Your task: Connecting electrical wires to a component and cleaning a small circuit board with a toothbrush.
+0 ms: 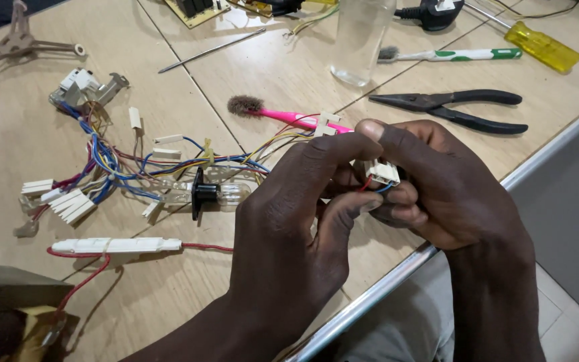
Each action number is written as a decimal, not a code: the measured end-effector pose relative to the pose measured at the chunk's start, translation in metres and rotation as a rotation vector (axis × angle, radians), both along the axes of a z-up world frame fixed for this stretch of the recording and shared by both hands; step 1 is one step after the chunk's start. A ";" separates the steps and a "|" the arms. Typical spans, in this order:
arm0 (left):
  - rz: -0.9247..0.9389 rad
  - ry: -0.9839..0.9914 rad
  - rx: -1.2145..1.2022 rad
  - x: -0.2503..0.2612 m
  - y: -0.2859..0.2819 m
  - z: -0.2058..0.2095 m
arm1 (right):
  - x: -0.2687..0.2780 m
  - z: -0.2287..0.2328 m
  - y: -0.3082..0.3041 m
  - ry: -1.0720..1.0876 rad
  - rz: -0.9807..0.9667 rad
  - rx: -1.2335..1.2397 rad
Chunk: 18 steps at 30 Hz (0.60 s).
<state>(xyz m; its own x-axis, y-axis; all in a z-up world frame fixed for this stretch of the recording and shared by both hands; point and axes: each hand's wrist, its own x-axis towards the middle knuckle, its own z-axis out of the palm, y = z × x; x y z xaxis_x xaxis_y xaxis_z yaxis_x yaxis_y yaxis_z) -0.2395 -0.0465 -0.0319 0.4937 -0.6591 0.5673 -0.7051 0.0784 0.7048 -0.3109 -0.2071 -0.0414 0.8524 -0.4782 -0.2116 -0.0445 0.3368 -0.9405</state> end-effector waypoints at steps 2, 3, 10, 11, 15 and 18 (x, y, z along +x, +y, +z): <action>-0.004 0.001 0.003 0.000 0.000 0.000 | 0.000 0.001 0.000 -0.023 0.027 -0.003; -0.009 0.003 0.005 0.000 0.000 0.000 | 0.000 0.001 0.000 -0.046 0.055 -0.008; 0.012 -0.015 0.025 0.001 0.002 -0.006 | -0.001 0.001 0.002 -0.039 0.058 0.006; 0.013 -0.033 0.033 0.001 0.003 -0.007 | -0.001 0.002 0.005 -0.049 0.050 -0.033; 0.035 -0.053 -0.037 0.006 0.000 -0.006 | -0.005 0.016 0.012 -0.142 0.052 -0.177; 0.077 0.180 0.002 0.007 -0.001 -0.003 | -0.019 0.037 0.018 0.020 -0.231 -0.502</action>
